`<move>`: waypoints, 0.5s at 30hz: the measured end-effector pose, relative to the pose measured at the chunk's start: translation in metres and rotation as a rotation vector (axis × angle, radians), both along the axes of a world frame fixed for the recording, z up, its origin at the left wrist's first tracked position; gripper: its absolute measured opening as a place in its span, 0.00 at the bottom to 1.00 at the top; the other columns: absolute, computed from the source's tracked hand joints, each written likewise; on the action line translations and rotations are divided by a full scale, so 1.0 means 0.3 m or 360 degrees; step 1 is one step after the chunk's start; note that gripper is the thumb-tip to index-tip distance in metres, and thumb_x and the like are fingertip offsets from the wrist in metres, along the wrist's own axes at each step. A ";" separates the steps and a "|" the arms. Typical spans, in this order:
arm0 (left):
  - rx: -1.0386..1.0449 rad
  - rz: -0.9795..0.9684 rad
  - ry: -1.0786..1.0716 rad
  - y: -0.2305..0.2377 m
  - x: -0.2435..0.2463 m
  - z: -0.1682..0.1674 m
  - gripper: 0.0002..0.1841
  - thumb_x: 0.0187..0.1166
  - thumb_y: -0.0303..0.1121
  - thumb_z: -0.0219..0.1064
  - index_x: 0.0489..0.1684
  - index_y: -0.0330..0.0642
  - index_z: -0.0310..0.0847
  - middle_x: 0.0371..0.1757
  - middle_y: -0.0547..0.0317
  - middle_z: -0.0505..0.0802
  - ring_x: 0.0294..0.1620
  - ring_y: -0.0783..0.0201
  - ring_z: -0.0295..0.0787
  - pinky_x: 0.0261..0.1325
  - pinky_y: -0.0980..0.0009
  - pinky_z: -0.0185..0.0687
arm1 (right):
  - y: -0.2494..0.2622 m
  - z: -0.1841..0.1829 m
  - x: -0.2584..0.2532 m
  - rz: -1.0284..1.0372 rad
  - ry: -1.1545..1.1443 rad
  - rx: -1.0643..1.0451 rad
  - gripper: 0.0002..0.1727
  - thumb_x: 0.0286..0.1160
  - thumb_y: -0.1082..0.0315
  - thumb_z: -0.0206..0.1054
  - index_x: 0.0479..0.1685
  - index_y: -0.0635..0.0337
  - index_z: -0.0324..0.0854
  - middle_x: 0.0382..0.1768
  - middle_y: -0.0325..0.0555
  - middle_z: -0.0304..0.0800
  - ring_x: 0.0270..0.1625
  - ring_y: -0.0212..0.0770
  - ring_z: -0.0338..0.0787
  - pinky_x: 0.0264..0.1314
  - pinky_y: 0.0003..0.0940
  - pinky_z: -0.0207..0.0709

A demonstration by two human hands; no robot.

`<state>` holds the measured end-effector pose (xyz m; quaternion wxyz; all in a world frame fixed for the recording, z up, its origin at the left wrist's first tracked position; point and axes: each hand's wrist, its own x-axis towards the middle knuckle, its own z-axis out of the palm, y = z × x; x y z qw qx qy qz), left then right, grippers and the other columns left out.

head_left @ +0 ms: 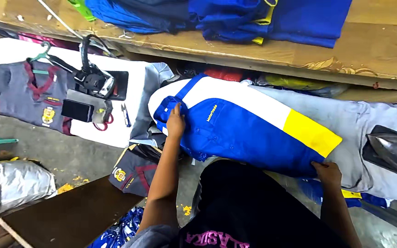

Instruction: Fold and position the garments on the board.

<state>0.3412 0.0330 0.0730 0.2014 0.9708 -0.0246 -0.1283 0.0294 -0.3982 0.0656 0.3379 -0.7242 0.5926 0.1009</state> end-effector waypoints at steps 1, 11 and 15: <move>0.0017 -0.0041 -0.0005 0.006 -0.008 -0.002 0.30 0.86 0.26 0.60 0.90 0.39 0.61 0.71 0.24 0.82 0.65 0.23 0.84 0.62 0.28 0.78 | 0.004 -0.002 0.004 -0.0023 0.0000 -0.0001 0.27 0.79 0.68 0.72 0.68 0.81 0.74 0.67 0.80 0.79 0.73 0.69 0.79 0.75 0.65 0.68; 0.0032 -0.0439 -0.0035 0.105 -0.069 -0.007 0.19 0.86 0.27 0.62 0.73 0.40 0.83 0.63 0.28 0.87 0.68 0.29 0.82 0.71 0.27 0.64 | 0.000 0.002 0.001 -0.0067 -0.0352 -0.0008 0.19 0.81 0.67 0.70 0.51 0.82 0.77 0.54 0.72 0.80 0.54 0.53 0.77 0.62 0.54 0.70; -0.0023 -0.0435 -0.0054 0.106 -0.073 -0.006 0.16 0.85 0.28 0.63 0.68 0.40 0.86 0.62 0.31 0.89 0.67 0.32 0.84 0.72 0.29 0.65 | -0.024 -0.011 -0.023 -0.0290 -0.0456 -0.0007 0.20 0.80 0.67 0.70 0.57 0.79 0.76 0.55 0.66 0.80 0.54 0.47 0.78 0.62 0.50 0.73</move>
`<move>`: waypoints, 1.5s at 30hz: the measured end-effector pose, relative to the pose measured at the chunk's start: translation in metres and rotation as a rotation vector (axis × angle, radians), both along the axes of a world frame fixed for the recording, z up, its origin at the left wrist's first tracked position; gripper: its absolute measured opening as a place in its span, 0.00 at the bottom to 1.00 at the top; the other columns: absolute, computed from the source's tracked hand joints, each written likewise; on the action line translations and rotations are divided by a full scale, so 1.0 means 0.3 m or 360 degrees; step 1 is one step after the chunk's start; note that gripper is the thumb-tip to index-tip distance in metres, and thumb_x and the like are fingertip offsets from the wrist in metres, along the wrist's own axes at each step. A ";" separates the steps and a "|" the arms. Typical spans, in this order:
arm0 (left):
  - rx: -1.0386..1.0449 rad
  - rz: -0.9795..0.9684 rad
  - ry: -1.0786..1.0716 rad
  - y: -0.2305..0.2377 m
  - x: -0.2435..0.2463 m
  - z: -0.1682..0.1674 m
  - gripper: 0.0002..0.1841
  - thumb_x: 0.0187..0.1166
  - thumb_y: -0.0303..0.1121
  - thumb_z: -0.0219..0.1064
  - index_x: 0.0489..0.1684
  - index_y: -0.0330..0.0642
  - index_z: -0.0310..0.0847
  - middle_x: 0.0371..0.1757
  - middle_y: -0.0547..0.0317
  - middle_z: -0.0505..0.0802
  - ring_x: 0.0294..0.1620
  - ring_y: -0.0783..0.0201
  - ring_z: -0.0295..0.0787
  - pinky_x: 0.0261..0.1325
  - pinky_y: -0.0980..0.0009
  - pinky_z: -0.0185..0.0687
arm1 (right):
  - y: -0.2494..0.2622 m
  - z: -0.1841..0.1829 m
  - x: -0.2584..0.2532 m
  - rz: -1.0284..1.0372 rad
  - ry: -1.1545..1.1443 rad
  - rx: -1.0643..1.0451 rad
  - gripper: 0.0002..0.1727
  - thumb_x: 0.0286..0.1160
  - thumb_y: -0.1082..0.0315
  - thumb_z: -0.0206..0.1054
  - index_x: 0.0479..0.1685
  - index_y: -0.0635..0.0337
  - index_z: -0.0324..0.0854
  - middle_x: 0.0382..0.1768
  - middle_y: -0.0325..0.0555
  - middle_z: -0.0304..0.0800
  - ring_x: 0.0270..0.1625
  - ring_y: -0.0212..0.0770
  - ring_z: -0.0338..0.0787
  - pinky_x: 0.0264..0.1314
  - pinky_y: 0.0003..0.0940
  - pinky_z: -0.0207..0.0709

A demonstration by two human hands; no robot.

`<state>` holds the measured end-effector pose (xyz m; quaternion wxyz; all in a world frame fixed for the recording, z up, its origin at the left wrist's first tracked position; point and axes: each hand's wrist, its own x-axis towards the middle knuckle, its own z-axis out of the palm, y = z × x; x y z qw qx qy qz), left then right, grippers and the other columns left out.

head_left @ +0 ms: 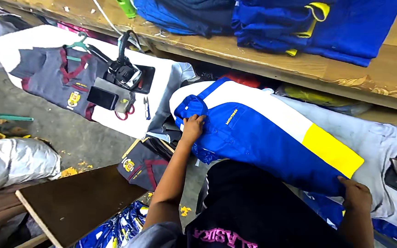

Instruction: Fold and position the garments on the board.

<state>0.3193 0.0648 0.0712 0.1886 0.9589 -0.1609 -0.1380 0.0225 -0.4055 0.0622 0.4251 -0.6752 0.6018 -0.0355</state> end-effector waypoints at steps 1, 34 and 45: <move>-0.0024 0.0013 0.0000 0.003 0.000 0.000 0.16 0.85 0.28 0.63 0.68 0.40 0.86 0.62 0.32 0.89 0.66 0.33 0.85 0.73 0.30 0.65 | -0.004 -0.010 -0.002 -0.0029 -0.0043 0.0033 0.18 0.81 0.67 0.69 0.55 0.77 0.76 0.50 0.59 0.79 0.49 0.42 0.77 0.57 0.46 0.75; 0.0173 0.0133 0.0113 -0.027 -0.037 -0.001 0.18 0.84 0.39 0.67 0.45 0.27 0.87 0.51 0.31 0.92 0.59 0.34 0.88 0.69 0.31 0.69 | -0.268 0.062 -0.019 0.0012 -0.0696 0.0355 0.10 0.86 0.75 0.54 0.60 0.58 0.71 0.44 0.29 0.87 0.46 0.23 0.90 0.56 0.25 0.86; 0.0318 -0.0054 0.0563 -0.014 -0.001 0.068 0.20 0.86 0.43 0.66 0.52 0.29 0.86 0.57 0.30 0.90 0.66 0.31 0.84 0.72 0.26 0.63 | -0.236 0.008 -0.085 -0.0006 -0.0301 0.0612 0.10 0.95 0.61 0.48 0.51 0.52 0.73 0.30 0.27 0.87 0.32 0.24 0.89 0.40 0.24 0.86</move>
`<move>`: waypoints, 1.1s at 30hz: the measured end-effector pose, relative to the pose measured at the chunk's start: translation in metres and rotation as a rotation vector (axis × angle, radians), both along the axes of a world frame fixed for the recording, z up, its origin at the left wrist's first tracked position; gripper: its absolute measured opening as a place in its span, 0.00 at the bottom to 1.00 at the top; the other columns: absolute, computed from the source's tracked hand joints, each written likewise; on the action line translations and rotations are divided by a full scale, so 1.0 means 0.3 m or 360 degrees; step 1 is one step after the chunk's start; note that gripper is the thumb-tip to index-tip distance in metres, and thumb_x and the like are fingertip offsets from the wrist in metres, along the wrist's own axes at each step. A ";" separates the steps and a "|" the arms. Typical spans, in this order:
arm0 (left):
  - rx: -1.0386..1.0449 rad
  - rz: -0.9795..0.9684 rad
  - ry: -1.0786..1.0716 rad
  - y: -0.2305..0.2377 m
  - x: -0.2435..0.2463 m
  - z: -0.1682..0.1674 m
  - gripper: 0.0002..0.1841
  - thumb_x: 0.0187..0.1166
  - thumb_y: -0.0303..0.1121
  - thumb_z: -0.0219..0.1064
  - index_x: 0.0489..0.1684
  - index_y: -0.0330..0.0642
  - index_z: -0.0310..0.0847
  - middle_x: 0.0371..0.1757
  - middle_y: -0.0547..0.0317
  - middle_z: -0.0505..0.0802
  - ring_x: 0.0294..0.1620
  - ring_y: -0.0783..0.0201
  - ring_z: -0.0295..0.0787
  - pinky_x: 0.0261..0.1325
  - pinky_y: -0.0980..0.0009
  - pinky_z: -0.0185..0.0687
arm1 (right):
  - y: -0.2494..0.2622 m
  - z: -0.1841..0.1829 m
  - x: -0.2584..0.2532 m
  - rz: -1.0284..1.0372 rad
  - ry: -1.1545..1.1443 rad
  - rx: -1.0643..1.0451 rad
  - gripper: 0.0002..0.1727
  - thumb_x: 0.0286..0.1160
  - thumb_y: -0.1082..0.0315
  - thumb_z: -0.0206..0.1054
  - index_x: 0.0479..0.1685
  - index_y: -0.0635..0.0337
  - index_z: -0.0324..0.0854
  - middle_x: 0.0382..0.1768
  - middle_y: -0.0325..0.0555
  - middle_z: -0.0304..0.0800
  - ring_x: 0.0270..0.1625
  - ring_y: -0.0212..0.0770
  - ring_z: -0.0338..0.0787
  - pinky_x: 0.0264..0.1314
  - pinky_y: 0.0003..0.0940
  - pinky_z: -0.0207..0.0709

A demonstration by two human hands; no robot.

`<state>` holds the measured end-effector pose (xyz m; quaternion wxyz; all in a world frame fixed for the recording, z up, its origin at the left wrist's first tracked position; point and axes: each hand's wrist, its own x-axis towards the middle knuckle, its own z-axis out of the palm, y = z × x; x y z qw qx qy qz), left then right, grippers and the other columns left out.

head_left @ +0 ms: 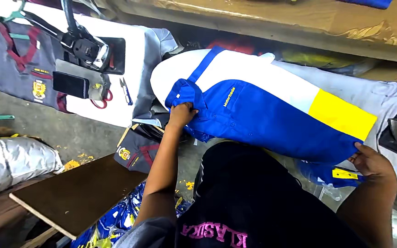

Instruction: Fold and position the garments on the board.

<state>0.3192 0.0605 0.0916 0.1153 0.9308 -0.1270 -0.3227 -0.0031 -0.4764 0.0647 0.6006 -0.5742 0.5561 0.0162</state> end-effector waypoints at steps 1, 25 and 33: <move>-0.0046 0.0031 -0.0015 -0.002 0.003 0.008 0.21 0.85 0.43 0.67 0.55 0.29 0.86 0.59 0.30 0.90 0.67 0.31 0.83 0.73 0.25 0.62 | 0.014 0.008 -0.004 -0.0041 -0.0040 0.0026 0.12 0.95 0.61 0.45 0.49 0.51 0.73 0.28 0.26 0.88 0.31 0.23 0.90 0.41 0.23 0.86; 0.0044 0.0208 -0.0060 -0.028 0.382 0.001 0.21 0.85 0.35 0.67 0.63 0.20 0.80 0.64 0.18 0.84 0.72 0.23 0.77 0.74 0.25 0.65 | 0.073 0.026 0.094 0.0076 0.0037 0.0093 0.15 0.91 0.70 0.54 0.71 0.61 0.72 0.48 0.40 0.86 0.45 0.27 0.87 0.51 0.28 0.83; -0.0120 0.0606 0.0170 0.095 0.321 -0.004 0.26 0.87 0.38 0.66 0.74 0.24 0.72 0.71 0.22 0.81 0.74 0.30 0.76 0.77 0.31 0.64 | 0.082 -0.030 0.114 0.0087 0.0070 0.0132 0.21 0.87 0.68 0.62 0.76 0.62 0.71 0.58 0.52 0.85 0.52 0.37 0.88 0.55 0.36 0.84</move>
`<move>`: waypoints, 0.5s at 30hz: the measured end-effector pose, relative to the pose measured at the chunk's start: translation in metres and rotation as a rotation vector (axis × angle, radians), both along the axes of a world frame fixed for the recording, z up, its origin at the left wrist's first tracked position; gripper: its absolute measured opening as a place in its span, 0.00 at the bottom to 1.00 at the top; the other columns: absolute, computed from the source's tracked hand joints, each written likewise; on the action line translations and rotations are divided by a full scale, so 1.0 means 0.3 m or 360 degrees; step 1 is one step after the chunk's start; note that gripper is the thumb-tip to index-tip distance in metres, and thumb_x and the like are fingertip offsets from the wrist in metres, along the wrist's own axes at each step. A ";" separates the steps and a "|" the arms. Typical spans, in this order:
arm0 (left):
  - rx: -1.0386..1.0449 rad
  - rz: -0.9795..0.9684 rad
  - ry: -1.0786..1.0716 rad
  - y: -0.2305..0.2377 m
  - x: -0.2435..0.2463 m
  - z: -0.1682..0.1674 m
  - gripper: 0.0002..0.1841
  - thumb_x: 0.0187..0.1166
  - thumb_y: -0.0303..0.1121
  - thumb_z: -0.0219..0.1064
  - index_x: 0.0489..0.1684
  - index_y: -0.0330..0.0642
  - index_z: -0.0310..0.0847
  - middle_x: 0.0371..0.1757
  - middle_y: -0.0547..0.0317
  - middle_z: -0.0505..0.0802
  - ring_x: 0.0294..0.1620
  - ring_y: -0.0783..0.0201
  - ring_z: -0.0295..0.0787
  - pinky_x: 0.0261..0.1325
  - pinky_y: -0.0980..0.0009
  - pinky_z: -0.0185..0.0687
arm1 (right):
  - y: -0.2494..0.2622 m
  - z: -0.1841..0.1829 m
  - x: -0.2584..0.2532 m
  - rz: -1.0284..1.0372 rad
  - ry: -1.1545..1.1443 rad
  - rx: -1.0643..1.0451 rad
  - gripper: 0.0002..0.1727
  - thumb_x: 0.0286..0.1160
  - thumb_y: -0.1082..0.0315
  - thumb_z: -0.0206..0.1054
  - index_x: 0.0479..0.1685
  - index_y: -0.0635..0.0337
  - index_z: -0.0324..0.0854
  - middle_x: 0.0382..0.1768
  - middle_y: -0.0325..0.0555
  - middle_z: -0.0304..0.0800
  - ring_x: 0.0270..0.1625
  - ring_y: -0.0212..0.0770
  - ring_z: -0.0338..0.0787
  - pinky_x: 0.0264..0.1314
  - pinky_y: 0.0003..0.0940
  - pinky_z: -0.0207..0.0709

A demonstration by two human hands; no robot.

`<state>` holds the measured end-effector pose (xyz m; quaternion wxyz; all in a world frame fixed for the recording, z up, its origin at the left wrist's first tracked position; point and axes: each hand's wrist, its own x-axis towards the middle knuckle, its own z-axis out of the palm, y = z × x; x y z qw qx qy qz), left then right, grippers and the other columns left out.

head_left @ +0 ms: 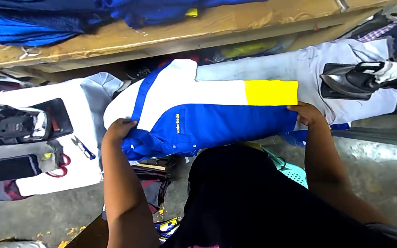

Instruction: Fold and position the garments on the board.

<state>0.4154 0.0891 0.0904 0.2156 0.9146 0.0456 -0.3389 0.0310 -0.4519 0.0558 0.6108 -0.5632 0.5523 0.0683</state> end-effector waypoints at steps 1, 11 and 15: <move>-0.0028 0.0022 0.0012 0.004 -0.006 0.000 0.28 0.88 0.41 0.64 0.75 0.25 0.72 0.72 0.23 0.81 0.75 0.31 0.76 0.77 0.31 0.64 | 0.003 0.006 -0.005 -0.0047 -0.0049 0.0036 0.21 0.89 0.66 0.59 0.76 0.62 0.70 0.56 0.50 0.86 0.51 0.35 0.88 0.54 0.35 0.84; 0.0049 -0.0004 -0.0151 0.019 -0.011 -0.021 0.21 0.89 0.40 0.62 0.62 0.25 0.80 0.63 0.23 0.85 0.67 0.32 0.81 0.70 0.32 0.68 | 0.015 -0.019 -0.038 -0.0201 -0.0140 0.0110 0.16 0.89 0.68 0.59 0.69 0.64 0.73 0.49 0.46 0.87 0.45 0.32 0.88 0.51 0.32 0.85; 0.0231 -0.0091 -0.0452 -0.013 -0.092 0.061 0.27 0.88 0.42 0.62 0.70 0.23 0.75 0.69 0.17 0.81 0.73 0.22 0.76 0.73 0.26 0.65 | 0.022 -0.034 -0.044 -0.0263 -0.0168 0.0115 0.17 0.87 0.70 0.62 0.70 0.63 0.74 0.49 0.46 0.87 0.46 0.33 0.88 0.50 0.32 0.85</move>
